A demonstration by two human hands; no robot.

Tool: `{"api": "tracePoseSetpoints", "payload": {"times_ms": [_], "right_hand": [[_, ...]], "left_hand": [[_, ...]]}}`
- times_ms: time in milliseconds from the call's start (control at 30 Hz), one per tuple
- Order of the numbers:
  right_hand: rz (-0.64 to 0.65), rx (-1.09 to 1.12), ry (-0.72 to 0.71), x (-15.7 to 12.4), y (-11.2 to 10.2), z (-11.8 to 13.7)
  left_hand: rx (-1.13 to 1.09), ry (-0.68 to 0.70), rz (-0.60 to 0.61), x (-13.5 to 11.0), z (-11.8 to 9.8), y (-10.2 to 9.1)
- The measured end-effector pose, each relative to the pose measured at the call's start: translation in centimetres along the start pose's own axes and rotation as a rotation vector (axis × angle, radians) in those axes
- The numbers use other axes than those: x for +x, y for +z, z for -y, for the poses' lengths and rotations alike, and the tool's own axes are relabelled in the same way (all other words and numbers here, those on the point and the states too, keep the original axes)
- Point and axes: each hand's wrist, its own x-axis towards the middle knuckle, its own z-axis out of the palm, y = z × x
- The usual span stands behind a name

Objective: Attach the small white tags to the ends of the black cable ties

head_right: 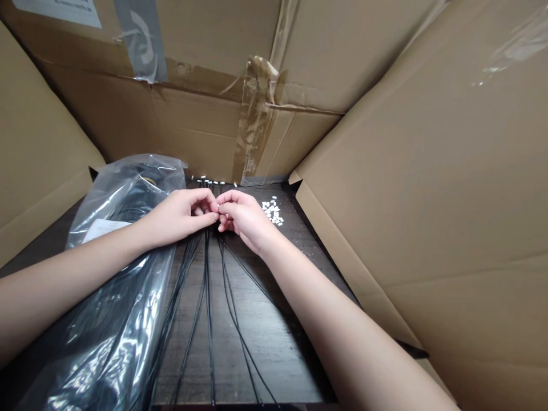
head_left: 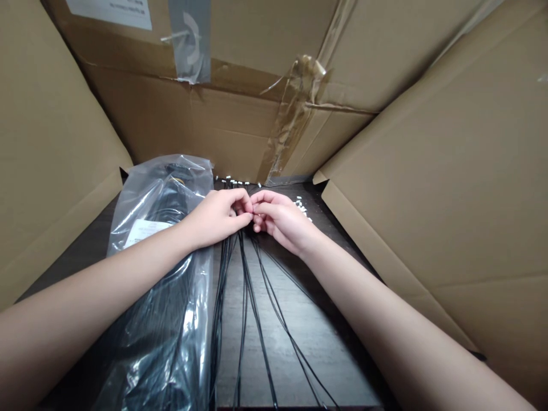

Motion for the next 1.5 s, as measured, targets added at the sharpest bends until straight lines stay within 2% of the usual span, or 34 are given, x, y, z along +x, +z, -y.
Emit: {"api": "tracePoseSetpoints", "payload": {"times_ms": [1000, 1500], "right_hand": [[-0.014, -0.128, -0.031, 0.05, 0.05, -0.46], [-0.032, -0.176, -0.046, 0.01, 0.33, -0.55]], "left_hand": [[0.092, -0.034, 0.039, 0.09, -0.10, 0.09], [0.146, -0.001, 0.043, 0.00, -0.10, 0.07]]}}
